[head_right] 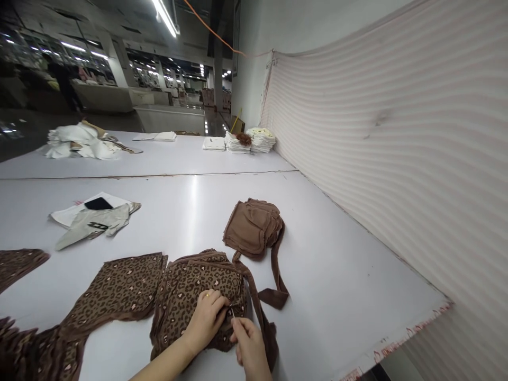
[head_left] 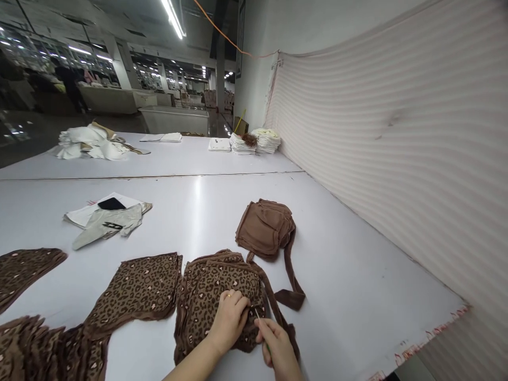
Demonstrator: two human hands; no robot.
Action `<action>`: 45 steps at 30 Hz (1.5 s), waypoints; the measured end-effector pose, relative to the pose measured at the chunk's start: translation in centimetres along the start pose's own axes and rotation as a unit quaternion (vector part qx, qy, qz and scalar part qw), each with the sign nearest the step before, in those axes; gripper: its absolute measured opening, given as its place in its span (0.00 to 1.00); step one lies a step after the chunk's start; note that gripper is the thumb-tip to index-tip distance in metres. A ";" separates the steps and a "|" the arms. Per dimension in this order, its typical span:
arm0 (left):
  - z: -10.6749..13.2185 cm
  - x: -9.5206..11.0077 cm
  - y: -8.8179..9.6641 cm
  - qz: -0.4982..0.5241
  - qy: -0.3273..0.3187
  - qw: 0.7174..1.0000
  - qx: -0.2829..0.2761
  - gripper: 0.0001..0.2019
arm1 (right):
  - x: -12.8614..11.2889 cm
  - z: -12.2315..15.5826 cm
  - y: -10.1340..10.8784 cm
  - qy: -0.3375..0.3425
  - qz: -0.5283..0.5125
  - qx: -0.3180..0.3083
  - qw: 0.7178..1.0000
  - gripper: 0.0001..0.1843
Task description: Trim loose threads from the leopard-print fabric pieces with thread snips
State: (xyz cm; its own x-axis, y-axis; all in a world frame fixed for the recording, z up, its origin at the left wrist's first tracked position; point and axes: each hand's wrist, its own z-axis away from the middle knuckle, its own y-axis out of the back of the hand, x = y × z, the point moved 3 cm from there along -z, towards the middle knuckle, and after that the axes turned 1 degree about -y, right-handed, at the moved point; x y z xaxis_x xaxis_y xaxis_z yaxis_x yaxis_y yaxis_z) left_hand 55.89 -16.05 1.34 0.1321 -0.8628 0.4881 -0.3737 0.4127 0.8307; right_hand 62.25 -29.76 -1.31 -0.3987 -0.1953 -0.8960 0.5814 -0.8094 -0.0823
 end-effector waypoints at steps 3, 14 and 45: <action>0.3 0.1 -0.1 -0.002 -0.014 1.000 0.014 0.10 | 1.2 0.3 -0.7 -0.070 -0.070 -0.002 0.995 0.37; 0.5 0.3 -0.3 -0.048 -0.060 0.997 0.012 0.09 | 1.6 0.0 -1.4 -0.143 -0.143 0.024 0.979 0.38; 0.9 0.3 0.3 -0.001 -0.056 0.997 0.054 0.09 | 3.2 0.6 -1.3 -0.188 -0.159 0.019 0.969 0.26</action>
State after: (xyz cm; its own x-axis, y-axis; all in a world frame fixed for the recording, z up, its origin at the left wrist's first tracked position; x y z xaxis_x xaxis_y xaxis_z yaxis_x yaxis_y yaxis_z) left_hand 54.96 -16.41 1.51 0.0321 -0.8930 0.4489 -0.4709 0.3827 0.7948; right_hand 59.81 -29.69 -3.84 -0.7880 -0.1144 -0.6049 0.3625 -0.8804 -0.3057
